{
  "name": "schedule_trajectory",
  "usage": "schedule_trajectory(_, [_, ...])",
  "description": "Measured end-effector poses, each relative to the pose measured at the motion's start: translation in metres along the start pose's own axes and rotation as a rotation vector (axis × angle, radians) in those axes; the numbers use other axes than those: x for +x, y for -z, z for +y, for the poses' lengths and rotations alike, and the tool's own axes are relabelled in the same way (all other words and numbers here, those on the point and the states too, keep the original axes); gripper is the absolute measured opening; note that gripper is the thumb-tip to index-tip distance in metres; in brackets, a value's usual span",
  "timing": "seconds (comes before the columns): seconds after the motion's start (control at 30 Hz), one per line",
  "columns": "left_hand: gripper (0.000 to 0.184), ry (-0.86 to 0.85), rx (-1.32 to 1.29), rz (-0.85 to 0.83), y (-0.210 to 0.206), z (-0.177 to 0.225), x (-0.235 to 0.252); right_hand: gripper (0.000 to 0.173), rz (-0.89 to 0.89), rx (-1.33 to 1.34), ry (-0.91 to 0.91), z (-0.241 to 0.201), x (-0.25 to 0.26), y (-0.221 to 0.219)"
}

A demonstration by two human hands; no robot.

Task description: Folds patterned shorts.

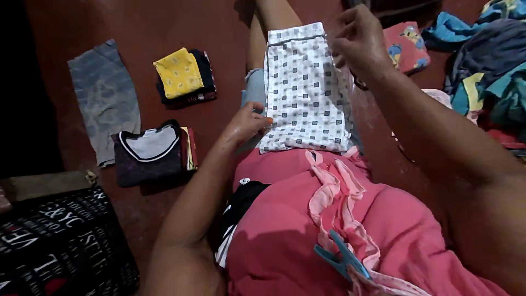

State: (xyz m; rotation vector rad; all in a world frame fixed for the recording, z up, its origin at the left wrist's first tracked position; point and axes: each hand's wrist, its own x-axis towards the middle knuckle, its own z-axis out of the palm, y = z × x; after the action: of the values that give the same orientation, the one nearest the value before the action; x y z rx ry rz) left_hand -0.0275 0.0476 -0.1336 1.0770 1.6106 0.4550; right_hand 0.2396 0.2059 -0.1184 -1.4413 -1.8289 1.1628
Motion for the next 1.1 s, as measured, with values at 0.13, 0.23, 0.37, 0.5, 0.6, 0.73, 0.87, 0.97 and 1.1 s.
schedule_trajectory(0.13, [0.043,-0.055,0.207,-0.017,0.005,-0.014,-0.023,0.019,-0.212,-0.133,0.114,0.002,-0.088,0.018])
schedule_trajectory(0.23, [0.025,-0.058,0.279,-0.072,0.005,-0.025,-0.041,0.019,-0.319,-0.08,-0.026,0.017,-0.138,0.019])
schedule_trajectory(0.37, [0.042,0.026,0.328,0.002,-0.002,-0.029,-0.053,0.023,-0.279,0.124,-0.267,0.034,-0.169,0.007])
schedule_trajectory(0.5, [0.031,-0.056,0.336,0.065,-0.012,-0.036,-0.056,0.027,-0.284,0.33,-0.412,0.039,-0.169,-0.001])
schedule_trajectory(0.6, [0.02,-0.133,0.282,0.13,-0.017,-0.036,-0.055,0.022,-0.374,0.47,-0.508,0.036,-0.164,0.001])
schedule_trajectory(0.73, [0.014,-0.238,0.14,0.187,-0.019,-0.041,-0.058,0.022,-0.598,0.619,-0.55,0.041,-0.159,0.004])
schedule_trajectory(0.87, [0.008,-0.289,-0.179,0.182,-0.016,-0.041,-0.064,0.028,-0.684,0.821,-0.466,0.044,-0.158,0.006])
schedule_trajectory(0.97, [0.006,-0.312,-0.42,0.135,-0.013,-0.041,-0.067,0.031,-0.712,0.903,-0.403,0.047,-0.157,0.006])
schedule_trajectory(1.1, [0.009,-0.339,-0.539,0.121,-0.013,-0.043,-0.066,0.032,-0.735,0.992,-0.328,0.048,-0.161,0.004])
